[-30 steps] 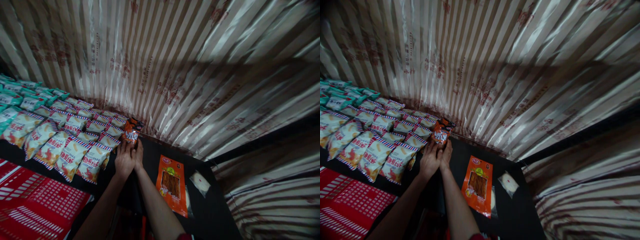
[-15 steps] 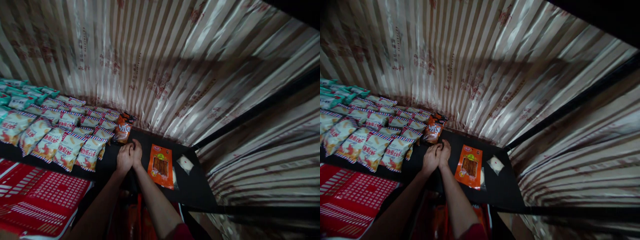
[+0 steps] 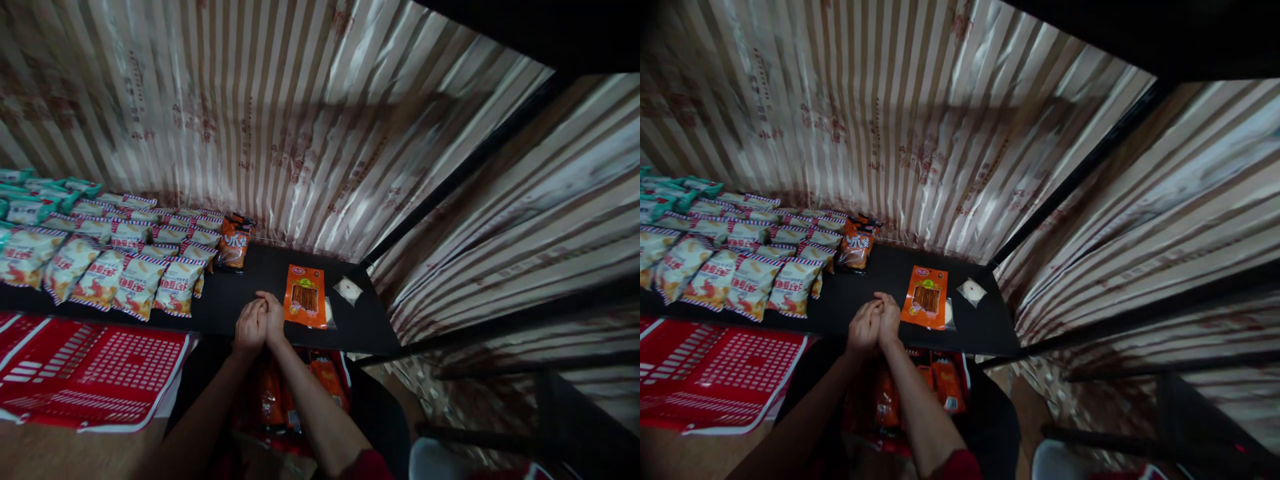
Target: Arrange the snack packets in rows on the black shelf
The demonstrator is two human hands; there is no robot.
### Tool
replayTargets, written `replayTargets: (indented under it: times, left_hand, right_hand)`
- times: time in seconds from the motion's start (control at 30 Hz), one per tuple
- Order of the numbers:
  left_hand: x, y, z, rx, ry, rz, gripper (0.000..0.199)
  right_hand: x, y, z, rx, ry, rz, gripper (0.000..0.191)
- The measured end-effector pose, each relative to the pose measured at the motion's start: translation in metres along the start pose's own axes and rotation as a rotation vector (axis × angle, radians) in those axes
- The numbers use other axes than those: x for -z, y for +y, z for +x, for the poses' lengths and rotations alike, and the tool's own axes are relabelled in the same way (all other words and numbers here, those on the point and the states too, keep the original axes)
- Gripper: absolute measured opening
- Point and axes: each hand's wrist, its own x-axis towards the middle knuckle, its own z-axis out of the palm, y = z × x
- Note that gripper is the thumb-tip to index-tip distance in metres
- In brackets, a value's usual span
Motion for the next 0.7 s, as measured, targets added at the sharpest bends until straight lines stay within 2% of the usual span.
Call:
replayTargets:
  times: [0.2, 0.3, 0.47, 0.7]
  left_hand:
    - [0.006, 0.01, -0.047, -0.073, 0.021, 0.037, 0.036]
    - [0.011, 0.016, -0.068, -0.128, -0.01, 0.057, 0.036]
    - [0.011, 0.02, -0.095, -0.169, -0.207, 0.064, 0.036]
    - [-0.011, 0.01, -0.127, -0.006, -0.492, 0.072, 0.036]
  right_hand:
    - [0.016, -0.002, -0.051, 0.046, -0.036, -0.068, 0.037]
    - [0.023, 0.0, -0.075, 0.056, -0.046, -0.061, 0.036]
    - [0.034, 0.016, -0.105, 0.028, -0.079, -0.067, 0.037]
    - [0.038, 0.055, -0.135, -0.118, -0.207, -0.247, 0.041]
